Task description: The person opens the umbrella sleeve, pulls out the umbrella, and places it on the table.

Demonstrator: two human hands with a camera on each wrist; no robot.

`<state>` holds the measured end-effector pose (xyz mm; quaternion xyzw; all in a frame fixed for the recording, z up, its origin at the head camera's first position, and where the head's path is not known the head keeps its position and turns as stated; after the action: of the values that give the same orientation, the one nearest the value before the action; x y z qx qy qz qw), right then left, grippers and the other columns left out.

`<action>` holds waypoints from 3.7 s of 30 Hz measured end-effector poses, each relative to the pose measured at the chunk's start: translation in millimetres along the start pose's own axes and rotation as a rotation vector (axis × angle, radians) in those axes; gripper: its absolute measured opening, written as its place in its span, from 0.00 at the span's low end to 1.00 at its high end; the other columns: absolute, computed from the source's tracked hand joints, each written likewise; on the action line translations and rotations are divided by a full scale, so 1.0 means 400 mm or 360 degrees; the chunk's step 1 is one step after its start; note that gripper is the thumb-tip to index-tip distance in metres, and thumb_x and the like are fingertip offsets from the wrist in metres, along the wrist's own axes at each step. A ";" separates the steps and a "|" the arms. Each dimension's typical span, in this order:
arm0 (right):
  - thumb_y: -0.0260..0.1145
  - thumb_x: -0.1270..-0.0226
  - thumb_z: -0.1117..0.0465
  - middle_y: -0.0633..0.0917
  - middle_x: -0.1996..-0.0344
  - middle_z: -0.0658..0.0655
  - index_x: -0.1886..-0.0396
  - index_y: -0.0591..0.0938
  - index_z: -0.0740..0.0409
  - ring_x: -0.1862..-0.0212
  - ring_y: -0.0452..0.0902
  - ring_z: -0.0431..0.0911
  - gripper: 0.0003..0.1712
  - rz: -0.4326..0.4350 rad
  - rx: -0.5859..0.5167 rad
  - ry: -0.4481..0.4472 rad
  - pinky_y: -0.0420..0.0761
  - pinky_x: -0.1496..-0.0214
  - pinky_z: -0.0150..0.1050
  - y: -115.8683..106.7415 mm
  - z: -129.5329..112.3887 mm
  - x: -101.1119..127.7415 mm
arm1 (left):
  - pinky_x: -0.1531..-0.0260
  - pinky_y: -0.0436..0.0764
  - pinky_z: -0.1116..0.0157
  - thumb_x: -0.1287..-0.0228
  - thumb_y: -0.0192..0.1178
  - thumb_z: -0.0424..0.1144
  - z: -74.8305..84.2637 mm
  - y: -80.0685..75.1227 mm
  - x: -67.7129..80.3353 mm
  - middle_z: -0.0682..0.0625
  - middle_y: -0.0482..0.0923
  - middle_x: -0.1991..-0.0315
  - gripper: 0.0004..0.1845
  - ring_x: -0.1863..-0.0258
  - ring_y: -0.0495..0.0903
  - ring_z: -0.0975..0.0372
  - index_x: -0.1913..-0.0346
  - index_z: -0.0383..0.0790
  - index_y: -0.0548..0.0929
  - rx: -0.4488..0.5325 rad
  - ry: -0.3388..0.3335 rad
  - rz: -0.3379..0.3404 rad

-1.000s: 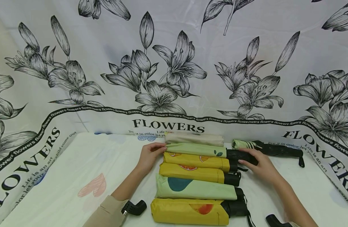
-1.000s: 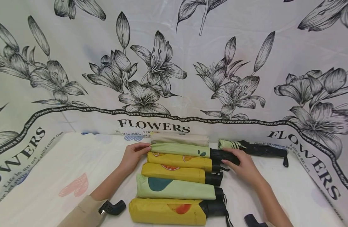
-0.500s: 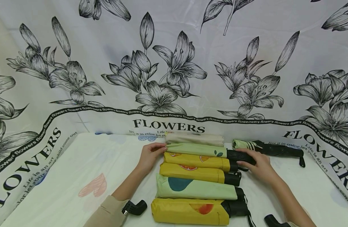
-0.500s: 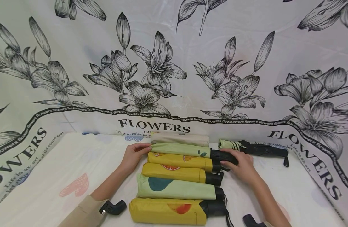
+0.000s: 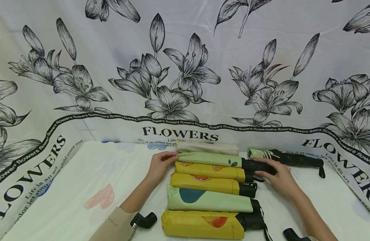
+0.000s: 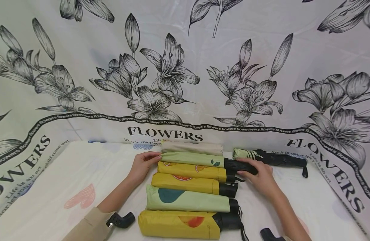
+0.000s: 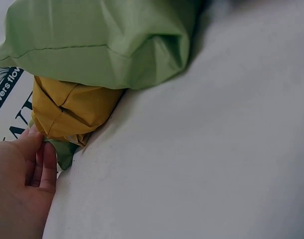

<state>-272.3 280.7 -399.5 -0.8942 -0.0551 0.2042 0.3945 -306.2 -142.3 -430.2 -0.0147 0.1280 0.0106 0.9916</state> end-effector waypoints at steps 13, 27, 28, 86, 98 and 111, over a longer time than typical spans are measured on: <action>0.74 0.28 0.55 0.81 0.33 0.66 0.33 0.84 0.49 0.38 0.73 0.59 0.25 -0.0023 0.0075 0.0110 0.73 0.44 0.60 -0.033 0.034 0.018 | 0.60 0.83 0.75 0.33 0.70 0.26 -0.014 -0.002 0.000 0.42 0.90 0.56 0.09 0.63 0.84 0.70 0.52 0.23 0.89 -0.0059 -0.0162 0.0043; 0.75 0.29 0.54 0.75 0.29 0.71 0.33 0.83 0.55 0.31 0.67 0.73 0.27 -0.0065 -0.0022 0.0268 0.70 0.39 0.74 -0.062 0.080 0.034 | 0.59 0.83 0.75 0.33 0.69 0.25 -0.021 -0.003 -0.004 0.38 0.90 0.54 0.10 0.63 0.83 0.70 0.52 0.23 0.89 -0.0043 -0.0184 0.0039; 0.75 0.29 0.54 0.75 0.29 0.71 0.33 0.83 0.55 0.34 0.69 0.70 0.27 -0.0066 -0.0008 0.0277 0.72 0.41 0.69 -0.064 0.082 0.036 | 0.59 0.82 0.75 0.33 0.69 0.25 -0.021 -0.003 -0.004 0.39 0.90 0.54 0.10 0.63 0.83 0.70 0.52 0.23 0.88 -0.0041 -0.0185 0.0039; 0.79 0.34 0.58 0.74 0.52 0.13 0.40 0.89 0.54 0.48 0.61 0.10 0.23 0.0164 0.0045 0.0339 0.66 0.62 0.22 -0.216 0.221 0.130 | 0.60 0.82 0.75 0.33 0.68 0.24 -0.021 -0.002 -0.003 0.41 0.90 0.56 0.10 0.64 0.83 0.71 0.51 0.23 0.89 -0.0054 -0.0199 0.0031; 0.79 0.35 0.63 0.75 0.54 0.13 0.43 0.90 0.54 0.58 0.67 0.19 0.20 0.0215 0.0020 0.0314 0.64 0.70 0.31 -0.237 0.237 0.143 | 0.60 0.82 0.75 0.33 0.68 0.23 -0.022 -0.004 -0.004 0.44 0.90 0.60 0.09 0.64 0.83 0.70 0.52 0.23 0.89 -0.0046 -0.0198 0.0035; 0.76 0.34 0.68 0.74 0.54 0.13 0.42 0.90 0.51 0.71 0.70 0.27 0.21 0.0257 0.0041 0.0279 0.65 0.76 0.33 -0.254 0.252 0.161 | 0.60 0.83 0.75 0.34 0.68 0.23 -0.019 -0.001 -0.003 0.44 0.90 0.61 0.10 0.65 0.83 0.70 0.52 0.22 0.88 -0.0012 -0.0210 0.0037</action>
<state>-248.4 435.8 -407.3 -0.9050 0.0545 0.1570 0.3916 -309.5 -142.9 -437.2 -0.0162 0.0625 0.0234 0.9976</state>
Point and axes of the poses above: each hand's wrist, its own x-axis away from the middle knuckle, its own y-axis out of the palm, z = x × y, the point moved 9 cm from there along -x, towards the middle knuckle
